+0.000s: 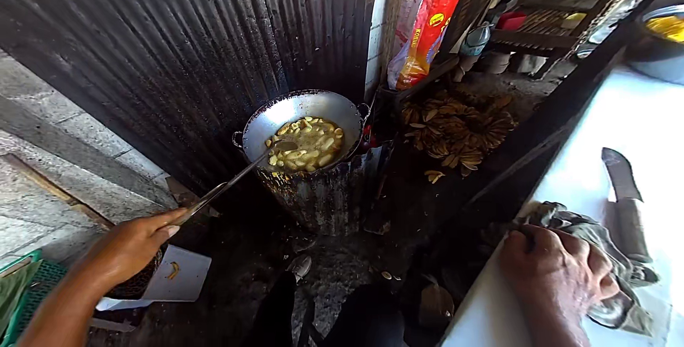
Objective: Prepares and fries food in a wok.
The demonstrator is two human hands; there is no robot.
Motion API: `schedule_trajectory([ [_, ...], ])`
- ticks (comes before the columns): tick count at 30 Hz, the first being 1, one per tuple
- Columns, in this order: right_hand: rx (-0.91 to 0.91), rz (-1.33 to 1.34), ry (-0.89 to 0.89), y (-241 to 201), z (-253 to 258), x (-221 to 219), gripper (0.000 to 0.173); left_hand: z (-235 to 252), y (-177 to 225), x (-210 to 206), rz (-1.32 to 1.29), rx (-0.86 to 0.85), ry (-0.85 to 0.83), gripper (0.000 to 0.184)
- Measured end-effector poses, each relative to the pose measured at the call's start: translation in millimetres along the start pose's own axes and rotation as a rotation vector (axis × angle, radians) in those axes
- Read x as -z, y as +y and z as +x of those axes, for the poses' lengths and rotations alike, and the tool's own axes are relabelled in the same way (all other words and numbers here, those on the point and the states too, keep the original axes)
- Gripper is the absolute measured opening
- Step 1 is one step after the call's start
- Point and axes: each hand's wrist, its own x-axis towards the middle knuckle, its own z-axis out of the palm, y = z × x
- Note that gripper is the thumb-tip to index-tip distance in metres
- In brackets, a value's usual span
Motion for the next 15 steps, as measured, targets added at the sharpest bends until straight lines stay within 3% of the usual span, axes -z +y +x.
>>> schedule_trajectory([
  [3, 0.006, -0.007, 0.007, 0, 1, 0, 0.041, -21, -8, 19, 0.095, -0.008, 0.014, 0.037],
  [6, 0.003, -0.007, 0.014, 0, 1, -1, 0.04, -18, 7, 12, 0.247, -0.003, -0.044, 0.038],
  [11, -0.002, -0.005, 0.012, 0, 0, -1, 0.042, 41, 62, -54, 0.401, 0.023, -0.217, 0.048],
  [15, 0.0, -0.002, 0.026, 0, 1, -1, 0.04, 94, 98, -100, 0.365, 0.044, -0.21, 0.049],
])
